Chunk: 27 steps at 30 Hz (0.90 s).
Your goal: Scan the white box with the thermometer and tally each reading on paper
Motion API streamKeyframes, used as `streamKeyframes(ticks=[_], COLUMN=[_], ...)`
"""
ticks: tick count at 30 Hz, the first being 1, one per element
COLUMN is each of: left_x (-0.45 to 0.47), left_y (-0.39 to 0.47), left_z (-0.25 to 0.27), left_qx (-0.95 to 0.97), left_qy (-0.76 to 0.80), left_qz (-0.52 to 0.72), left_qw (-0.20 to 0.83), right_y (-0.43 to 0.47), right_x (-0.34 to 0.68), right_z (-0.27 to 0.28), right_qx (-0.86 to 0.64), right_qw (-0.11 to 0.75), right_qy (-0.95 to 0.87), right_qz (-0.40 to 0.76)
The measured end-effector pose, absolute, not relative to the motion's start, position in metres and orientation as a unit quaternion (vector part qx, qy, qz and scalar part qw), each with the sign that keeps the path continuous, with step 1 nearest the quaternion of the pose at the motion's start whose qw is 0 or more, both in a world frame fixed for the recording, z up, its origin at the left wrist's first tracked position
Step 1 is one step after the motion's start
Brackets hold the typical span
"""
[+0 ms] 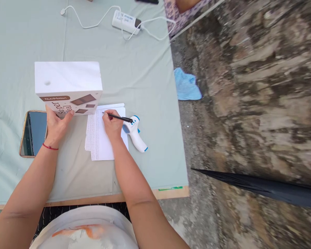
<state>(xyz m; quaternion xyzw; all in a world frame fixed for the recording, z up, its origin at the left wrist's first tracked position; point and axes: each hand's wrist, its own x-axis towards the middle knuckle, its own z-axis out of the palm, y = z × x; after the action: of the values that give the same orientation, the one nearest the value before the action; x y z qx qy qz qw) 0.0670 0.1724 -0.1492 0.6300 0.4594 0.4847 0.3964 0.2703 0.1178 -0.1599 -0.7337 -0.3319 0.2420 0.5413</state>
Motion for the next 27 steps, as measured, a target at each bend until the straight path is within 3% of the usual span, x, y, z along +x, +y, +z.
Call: streamKeyframes(ticks=[21, 27], left_x=[0.068, 0.069], left_y=[0.171, 0.177], left_z=[-0.140, -0.137], left_qx=[0.624, 0.629], left_qy=[0.466, 0.451], left_qz=[0.478, 0.465], left_qw=[0.406, 0.431], right_y=[0.116, 0.110], right_x=[0.270, 0.273], right_z=[-0.162, -0.155], right_qx=[-0.736, -0.714], right_qw=[0.535, 0.521], right_qy=[-0.348, -0.438], right_qz=[0.224, 0.160])
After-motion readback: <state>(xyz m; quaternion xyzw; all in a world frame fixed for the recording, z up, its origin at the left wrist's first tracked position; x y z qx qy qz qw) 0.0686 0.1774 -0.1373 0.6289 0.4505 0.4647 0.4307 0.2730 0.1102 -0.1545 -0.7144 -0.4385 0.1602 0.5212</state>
